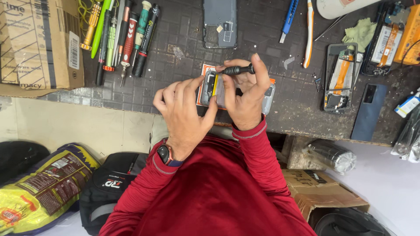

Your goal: The person uses a screwdriver to remove screws from a disassembled smartphone chassis on a workbench. They repeatedly pick up screws, unscrew them from the device, and place them on the table while handling the phone's internal components.

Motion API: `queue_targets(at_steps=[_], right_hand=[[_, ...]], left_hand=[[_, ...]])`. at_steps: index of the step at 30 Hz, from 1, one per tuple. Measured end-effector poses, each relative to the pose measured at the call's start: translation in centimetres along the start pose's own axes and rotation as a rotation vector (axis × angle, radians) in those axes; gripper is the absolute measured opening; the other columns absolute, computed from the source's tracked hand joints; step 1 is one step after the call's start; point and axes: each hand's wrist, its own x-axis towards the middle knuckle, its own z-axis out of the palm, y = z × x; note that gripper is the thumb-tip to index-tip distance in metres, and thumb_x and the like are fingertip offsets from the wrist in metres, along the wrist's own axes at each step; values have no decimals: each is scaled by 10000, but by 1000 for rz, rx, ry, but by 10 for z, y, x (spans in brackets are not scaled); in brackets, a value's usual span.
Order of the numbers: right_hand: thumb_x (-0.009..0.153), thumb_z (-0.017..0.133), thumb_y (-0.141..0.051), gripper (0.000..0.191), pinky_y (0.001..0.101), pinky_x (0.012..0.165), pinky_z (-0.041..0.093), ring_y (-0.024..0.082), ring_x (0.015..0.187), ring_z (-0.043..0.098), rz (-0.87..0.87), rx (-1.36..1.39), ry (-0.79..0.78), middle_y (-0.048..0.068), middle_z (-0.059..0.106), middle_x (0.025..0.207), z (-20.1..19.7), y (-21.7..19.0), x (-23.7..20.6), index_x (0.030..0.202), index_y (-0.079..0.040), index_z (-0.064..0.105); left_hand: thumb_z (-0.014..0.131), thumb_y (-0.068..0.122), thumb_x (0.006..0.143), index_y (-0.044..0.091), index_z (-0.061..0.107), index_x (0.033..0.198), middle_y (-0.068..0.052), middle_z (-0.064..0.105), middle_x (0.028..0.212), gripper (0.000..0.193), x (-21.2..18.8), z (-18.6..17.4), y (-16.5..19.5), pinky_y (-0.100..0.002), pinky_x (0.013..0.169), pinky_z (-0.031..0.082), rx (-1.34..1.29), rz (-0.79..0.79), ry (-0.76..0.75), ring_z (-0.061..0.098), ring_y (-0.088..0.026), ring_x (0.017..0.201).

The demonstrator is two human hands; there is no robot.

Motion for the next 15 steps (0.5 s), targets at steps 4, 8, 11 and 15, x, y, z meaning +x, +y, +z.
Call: queue_targets(at_steps=[4,8,11,15], right_hand=[[1072,561,204,809,359,963,640,257,1093,711,-15,-32,-5,184,584,1269,0,-1,0,1613,-232,146],[1063,554,214,812,355,966,644,255,1105,712,-10,-54,-11,187,584,1277,0,-1,0,1607,-224,140],[1061,561,220,817,349,971,640,249,1104,714,-16,-59,-8,180,590,1273,1,0,0,1611,-218,143],[1050,582,217,807,340,969,637,252,1112,710,-42,-83,-34,187,591,1286,1,-2,2,1605,-199,169]], left_hand=[[772,304,923,82,601,1327,-44,631,1265,492,0,0,-1,-484,1096,274,0,14,9,510,-256,1240],[772,304,921,82,606,1325,-41,633,1260,490,-1,0,-1,-483,1093,276,6,17,8,513,-253,1234],[770,306,921,83,610,1322,-36,636,1255,485,0,1,-1,-482,1090,277,12,20,11,516,-250,1228],[762,303,926,82,618,1315,-30,639,1250,470,0,0,-1,-479,1081,280,15,24,13,521,-246,1219]])
